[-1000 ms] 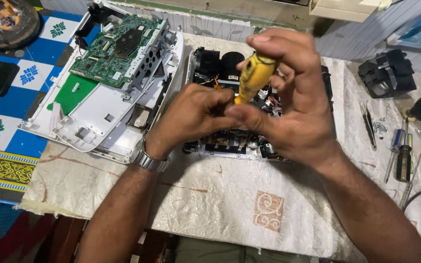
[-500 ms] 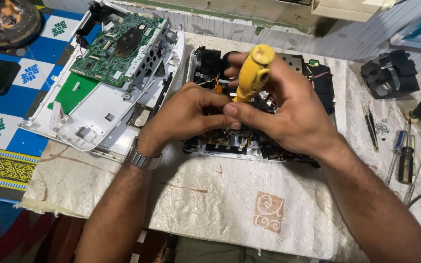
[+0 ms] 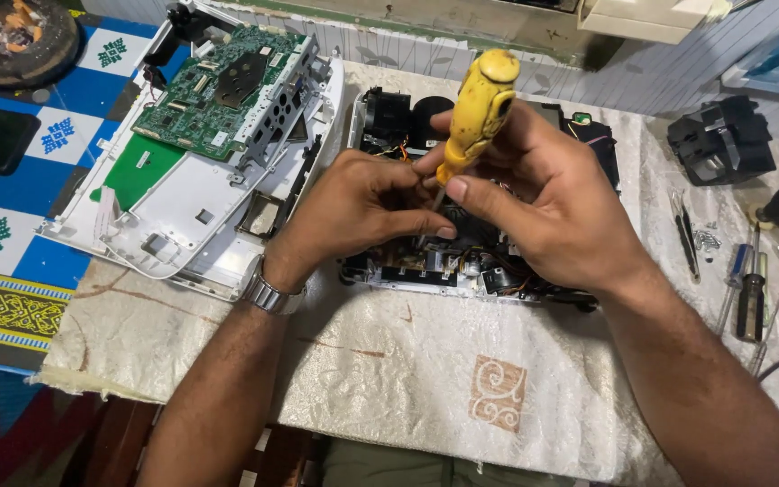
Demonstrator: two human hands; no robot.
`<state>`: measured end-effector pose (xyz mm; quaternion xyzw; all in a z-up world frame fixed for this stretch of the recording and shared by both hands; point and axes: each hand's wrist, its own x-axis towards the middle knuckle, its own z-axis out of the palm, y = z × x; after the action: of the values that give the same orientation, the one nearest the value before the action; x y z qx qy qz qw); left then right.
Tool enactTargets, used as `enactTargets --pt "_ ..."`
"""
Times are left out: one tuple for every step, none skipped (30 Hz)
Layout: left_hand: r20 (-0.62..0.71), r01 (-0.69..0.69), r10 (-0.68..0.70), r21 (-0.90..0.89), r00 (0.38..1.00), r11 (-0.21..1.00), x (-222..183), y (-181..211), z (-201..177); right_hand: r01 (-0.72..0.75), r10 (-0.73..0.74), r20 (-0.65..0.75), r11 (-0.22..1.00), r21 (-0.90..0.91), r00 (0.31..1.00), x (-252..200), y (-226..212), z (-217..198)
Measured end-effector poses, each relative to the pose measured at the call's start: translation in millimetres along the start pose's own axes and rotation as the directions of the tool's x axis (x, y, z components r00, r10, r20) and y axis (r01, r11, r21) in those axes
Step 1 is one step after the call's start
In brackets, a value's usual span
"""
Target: Disassembling an electronic device by removing internal screws, extracting the main circuit board, and manipulating internal wiring.
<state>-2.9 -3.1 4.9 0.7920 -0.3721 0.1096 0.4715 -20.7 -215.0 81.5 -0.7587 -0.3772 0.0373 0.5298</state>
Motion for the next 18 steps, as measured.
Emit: enactTargets --pt "-0.004 -0.002 0.002 -0.013 1.0 1.0 0 1 0 0.009 -0.009 0.001 1.0 0.009 1.0 0 -1 -1" --pt "-0.003 -0.002 0.002 -0.014 1.0 1.0 0 3 0 0.008 -0.008 0.0 1.0 0.009 1.0 0 -2 -2" --pt "-0.01 -0.006 0.006 -0.031 1.0 0.999 1 6 0 0.006 -0.006 -0.012 1.0 0.03 1.0 0 -4 -2" --pt "-0.017 -0.01 0.009 -0.047 1.0 0.999 1 8 -1 0.006 -0.004 -0.024 0.999 0.05 1.0 0 -6 -3" --pt "-0.017 -0.01 0.009 -0.048 1.0 0.999 1 6 -1 0.005 -0.004 -0.024 0.999 0.05 1.0 -1 -7 -5" --pt "0.013 0.008 -0.008 -0.019 1.0 1.0 0 3 -1 0.006 -0.005 -0.031 0.999 0.038 1.0 -1 -7 -7" --pt "0.042 0.025 -0.026 0.01 0.999 1.0 -1 1 0 0.007 -0.006 -0.038 1.0 0.026 0.999 -2 -8 -8" --pt "0.042 0.025 -0.026 0.01 0.999 1.0 1 5 -2 0.006 -0.005 -0.038 1.0 0.026 0.999 -2 -8 -8" --pt "0.055 0.044 -0.045 0.024 0.997 0.999 2 8 -3 0.011 -0.009 -0.059 0.999 0.033 0.998 -2 -9 -9" --pt "0.067 0.062 -0.065 0.038 0.996 0.997 4 11 -4 0.015 -0.012 -0.079 0.999 0.039 0.997 -3 -10 -9" --pt "0.068 0.062 -0.065 0.038 0.996 0.997 3 10 -5 0.016 -0.012 -0.08 0.999 0.04 0.997 -1 -9 -8" --pt "0.09 0.082 -0.087 0.061 0.992 0.995 3 9 -4 0.011 -0.009 -0.065 1.0 0.024 0.998 -1 -7 -7" --pt "0.112 0.101 -0.11 0.083 0.988 0.991 3 8 -4 0.006 -0.005 -0.051 1.0 0.008 0.999 0 -6 -7" --pt "0.113 0.101 -0.11 0.083 0.988 0.991 2 5 -4 0.005 -0.005 -0.051 1.0 0.009 0.999 -1 -4 -5" --pt "0.137 0.106 -0.116 0.079 0.984 0.991 2 3 -4 0.003 -0.002 -0.047 1.0 0.021 0.999 -1 -1 -4" --pt "0.16 0.113 -0.124 0.077 0.979 0.991 1 0 -5 0.001 0.0 -0.041 0.999 0.035 0.999 0 1 -2" --pt "0.159 0.114 -0.125 0.077 0.979 0.99 2 1 -6 0.001 0.0 -0.04 0.999 0.036 0.999 0 3 -1" --pt "0.165 0.131 -0.145 0.093 0.976 0.987 2 2 -7 0.009 -0.008 -0.038 1.0 0.021 0.999 0 4 0"
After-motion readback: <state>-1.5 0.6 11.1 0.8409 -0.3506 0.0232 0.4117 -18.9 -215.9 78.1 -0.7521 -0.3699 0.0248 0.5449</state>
